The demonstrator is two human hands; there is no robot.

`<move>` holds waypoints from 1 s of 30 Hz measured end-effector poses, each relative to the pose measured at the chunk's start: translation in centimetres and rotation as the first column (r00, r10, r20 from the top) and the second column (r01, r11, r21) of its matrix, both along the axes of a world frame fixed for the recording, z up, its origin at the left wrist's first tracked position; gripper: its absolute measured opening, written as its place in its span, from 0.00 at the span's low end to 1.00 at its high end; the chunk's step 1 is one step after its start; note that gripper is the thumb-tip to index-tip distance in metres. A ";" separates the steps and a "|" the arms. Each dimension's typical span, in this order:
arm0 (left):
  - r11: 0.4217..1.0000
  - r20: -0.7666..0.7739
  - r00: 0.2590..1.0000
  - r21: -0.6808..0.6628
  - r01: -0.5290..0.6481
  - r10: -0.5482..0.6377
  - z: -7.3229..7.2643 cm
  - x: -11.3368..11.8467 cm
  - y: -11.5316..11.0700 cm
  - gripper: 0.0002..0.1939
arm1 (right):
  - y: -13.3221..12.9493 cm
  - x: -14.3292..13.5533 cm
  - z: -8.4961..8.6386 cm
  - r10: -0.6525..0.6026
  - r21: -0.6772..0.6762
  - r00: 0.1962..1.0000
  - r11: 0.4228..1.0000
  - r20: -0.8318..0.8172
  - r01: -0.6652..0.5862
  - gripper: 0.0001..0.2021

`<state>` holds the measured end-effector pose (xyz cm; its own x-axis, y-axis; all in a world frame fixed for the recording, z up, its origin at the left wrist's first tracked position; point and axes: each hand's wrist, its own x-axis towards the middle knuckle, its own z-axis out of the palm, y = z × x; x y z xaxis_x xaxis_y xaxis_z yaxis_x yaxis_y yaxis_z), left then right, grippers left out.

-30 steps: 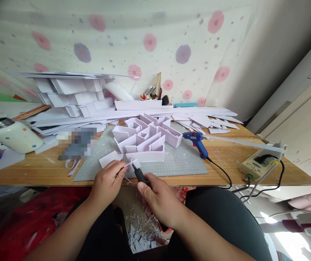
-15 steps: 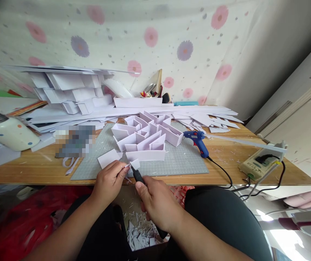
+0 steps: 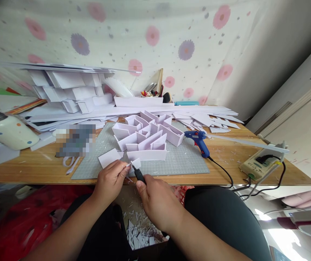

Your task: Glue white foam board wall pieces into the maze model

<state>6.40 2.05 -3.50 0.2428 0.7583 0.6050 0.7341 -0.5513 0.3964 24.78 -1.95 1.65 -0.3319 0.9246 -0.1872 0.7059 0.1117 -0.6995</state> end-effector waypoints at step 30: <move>1.000 0.006 1.000 0.013 -0.004 0.004 0.0 0.0 0.2 0.15 | 0.3 -0.6 0.1 0.039 0.046 0.954 0.997 0.296 -0.055 0.21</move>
